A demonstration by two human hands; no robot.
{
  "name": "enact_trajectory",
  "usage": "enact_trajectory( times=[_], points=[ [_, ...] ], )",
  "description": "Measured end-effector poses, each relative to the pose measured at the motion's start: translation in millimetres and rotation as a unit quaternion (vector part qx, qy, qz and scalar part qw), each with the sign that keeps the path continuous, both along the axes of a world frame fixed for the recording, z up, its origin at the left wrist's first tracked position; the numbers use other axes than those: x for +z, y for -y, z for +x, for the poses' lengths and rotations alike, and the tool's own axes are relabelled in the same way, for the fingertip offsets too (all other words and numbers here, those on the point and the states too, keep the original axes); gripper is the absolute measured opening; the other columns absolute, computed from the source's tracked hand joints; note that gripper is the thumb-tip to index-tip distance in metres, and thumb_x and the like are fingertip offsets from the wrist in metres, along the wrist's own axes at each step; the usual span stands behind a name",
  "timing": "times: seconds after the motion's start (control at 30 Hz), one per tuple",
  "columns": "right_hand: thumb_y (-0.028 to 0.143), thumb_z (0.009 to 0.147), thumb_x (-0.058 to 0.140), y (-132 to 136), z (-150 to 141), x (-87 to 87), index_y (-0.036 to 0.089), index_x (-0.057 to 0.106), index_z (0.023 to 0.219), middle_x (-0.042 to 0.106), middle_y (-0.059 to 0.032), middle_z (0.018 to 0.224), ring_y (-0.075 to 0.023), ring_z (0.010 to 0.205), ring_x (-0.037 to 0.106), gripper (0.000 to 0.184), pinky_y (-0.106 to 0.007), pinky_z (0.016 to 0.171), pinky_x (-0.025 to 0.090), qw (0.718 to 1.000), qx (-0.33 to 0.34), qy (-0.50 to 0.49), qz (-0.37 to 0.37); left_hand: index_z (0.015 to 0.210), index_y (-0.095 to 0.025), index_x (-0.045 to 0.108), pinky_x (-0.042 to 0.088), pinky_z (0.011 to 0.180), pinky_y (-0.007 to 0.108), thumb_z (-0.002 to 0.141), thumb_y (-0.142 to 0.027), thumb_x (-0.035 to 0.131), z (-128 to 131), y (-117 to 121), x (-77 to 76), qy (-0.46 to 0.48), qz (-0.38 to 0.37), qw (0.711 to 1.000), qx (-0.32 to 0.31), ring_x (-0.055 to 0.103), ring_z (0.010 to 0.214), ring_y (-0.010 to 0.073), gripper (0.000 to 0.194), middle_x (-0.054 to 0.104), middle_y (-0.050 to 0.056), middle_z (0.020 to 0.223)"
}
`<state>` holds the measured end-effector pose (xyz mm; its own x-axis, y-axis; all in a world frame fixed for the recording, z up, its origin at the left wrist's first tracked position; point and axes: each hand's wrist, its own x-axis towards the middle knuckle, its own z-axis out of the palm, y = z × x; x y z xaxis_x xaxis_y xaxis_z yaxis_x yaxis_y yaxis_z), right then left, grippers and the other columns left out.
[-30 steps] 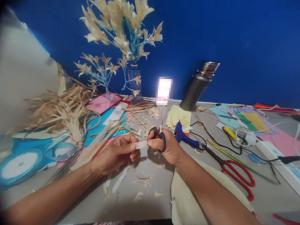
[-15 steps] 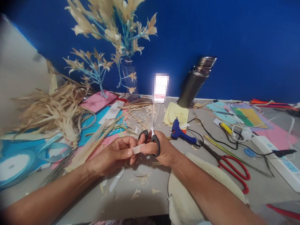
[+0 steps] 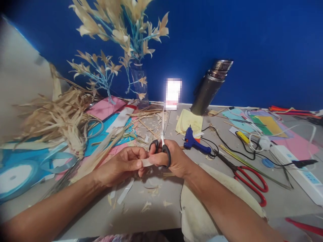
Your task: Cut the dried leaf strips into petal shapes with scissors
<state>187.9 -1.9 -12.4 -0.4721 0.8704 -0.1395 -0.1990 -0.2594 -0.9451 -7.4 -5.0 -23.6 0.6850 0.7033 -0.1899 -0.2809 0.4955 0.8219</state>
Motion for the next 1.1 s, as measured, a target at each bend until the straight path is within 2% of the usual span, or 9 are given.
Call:
enact_trajectory(
  times=[0.1, 0.17, 0.23, 0.3, 0.37, 0.5, 0.67, 0.93, 1.1],
  points=[
    [0.030, 0.066, 0.078, -6, 7, 2.5, 0.017, 0.057, 0.073, 0.049, 0.0049, 0.057, -0.0089, 0.050, 0.040, 0.025, -0.024, 0.053, 0.032, 0.998, 0.000, -0.063, -0.009, 0.074, -0.013, 0.061, 0.040, 0.057, 0.025, 0.072, -0.031, 0.080, -4, -3, 3.7, 0.029, -0.017, 0.999, 0.024, 0.054, 0.056, 0.0126, 0.026, 0.062, 0.003, 0.060],
    [0.038, 0.069, 0.079, -9, 11, 4.0, 0.017, 0.058, 0.075, 0.050, 0.0038, 0.059, -0.0097, 0.052, 0.041, 0.031, -0.024, 0.054, 0.033, 0.998, -0.007, -0.058, 0.008, 0.075, -0.014, 0.060, 0.041, 0.058, 0.025, 0.074, -0.027, 0.078, -7, -6, 7.0, 0.052, -0.027, 0.996, 0.060, 0.054, 0.056, 0.0123, 0.022, 0.061, 0.002, 0.062],
    [0.053, 0.072, 0.076, -10, 15, 5.0, 0.015, 0.062, 0.084, 0.057, -0.0007, 0.067, -0.0118, 0.056, 0.047, 0.043, -0.025, 0.054, 0.034, 0.999, 0.007, -0.010, 0.043, 0.075, -0.014, 0.060, 0.042, 0.058, 0.025, 0.076, -0.024, 0.076, -10, -9, 9.7, 0.068, -0.037, 0.994, 0.083, 0.053, 0.056, 0.0120, 0.020, 0.059, 0.002, 0.063],
    [0.068, 0.074, 0.068, -9, 17, 6.0, 0.013, 0.064, 0.094, 0.064, -0.0065, 0.079, -0.0132, 0.061, 0.050, 0.059, -0.025, 0.055, 0.036, 0.994, 0.057, 0.056, 0.077, 0.075, -0.014, 0.059, 0.042, 0.057, 0.025, 0.078, -0.023, 0.074, -12, -11, 11.5, 0.074, -0.044, 0.992, 0.088, 0.053, 0.055, 0.0116, 0.018, 0.058, 0.001, 0.064],
    [0.074, 0.074, 0.063, -9, 18, 7.3, 0.011, 0.065, 0.098, 0.067, -0.0094, 0.084, -0.0136, 0.062, 0.051, 0.067, -0.025, 0.056, 0.038, 0.980, 0.113, 0.126, 0.107, 0.073, -0.014, 0.059, 0.042, 0.056, 0.025, 0.078, -0.022, 0.073, -13, -12, 13.1, 0.075, -0.047, 0.992, 0.090, 0.053, 0.054, 0.0114, 0.017, 0.058, 0.001, 0.063],
    [0.074, 0.070, 0.065, -9, 22, 8.4, 0.010, 0.069, 0.095, 0.068, -0.0091, 0.080, -0.0153, 0.066, 0.055, 0.069, -0.024, 0.059, 0.040, 0.956, 0.163, 0.208, 0.124, 0.069, -0.013, 0.060, 0.046, 0.058, 0.026, 0.075, -0.020, 0.072, -14, -13, 17.6, 0.076, -0.040, 0.990, 0.112, 0.057, 0.059, 0.0148, 0.015, 0.061, 0.004, 0.064],
    [0.076, 0.070, 0.063, -10, 24, 6.3, 0.010, 0.071, 0.090, 0.065, -0.0064, 0.074, -0.0139, 0.062, 0.054, 0.069, -0.022, 0.055, 0.038, 0.943, 0.211, 0.225, 0.127, 0.067, -0.013, 0.058, 0.049, 0.060, 0.026, 0.071, -0.018, 0.073, -15, -15, 19.4, 0.066, -0.028, 0.986, 0.148, 0.064, 0.065, 0.0177, 0.016, 0.068, 0.008, 0.069],
    [0.071, 0.068, 0.069, -8, 19, 11.7, 0.011, 0.070, 0.077, 0.062, -0.0028, 0.060, -0.0127, 0.053, 0.052, 0.061, -0.022, 0.051, 0.037, 0.945, 0.226, 0.225, 0.076, 0.066, -0.014, 0.054, 0.050, 0.059, 0.026, 0.072, -0.017, 0.073, -19, -18, 18.5, 0.064, -0.012, 0.987, 0.144, 0.065, 0.064, 0.0177, 0.020, 0.067, 0.006, 0.065],
    [0.070, 0.069, 0.069, -8, 22, 6.8, 0.012, 0.069, 0.072, 0.062, -0.0024, 0.057, -0.0116, 0.049, 0.049, 0.058, -0.022, 0.048, 0.033, 0.941, 0.222, 0.245, 0.070, 0.066, -0.015, 0.053, 0.049, 0.060, 0.026, 0.072, -0.017, 0.072, -19, -19, 17.8, 0.051, -0.010, 0.988, 0.143, 0.066, 0.064, 0.0179, 0.020, 0.067, 0.006, 0.063]
  ],
)
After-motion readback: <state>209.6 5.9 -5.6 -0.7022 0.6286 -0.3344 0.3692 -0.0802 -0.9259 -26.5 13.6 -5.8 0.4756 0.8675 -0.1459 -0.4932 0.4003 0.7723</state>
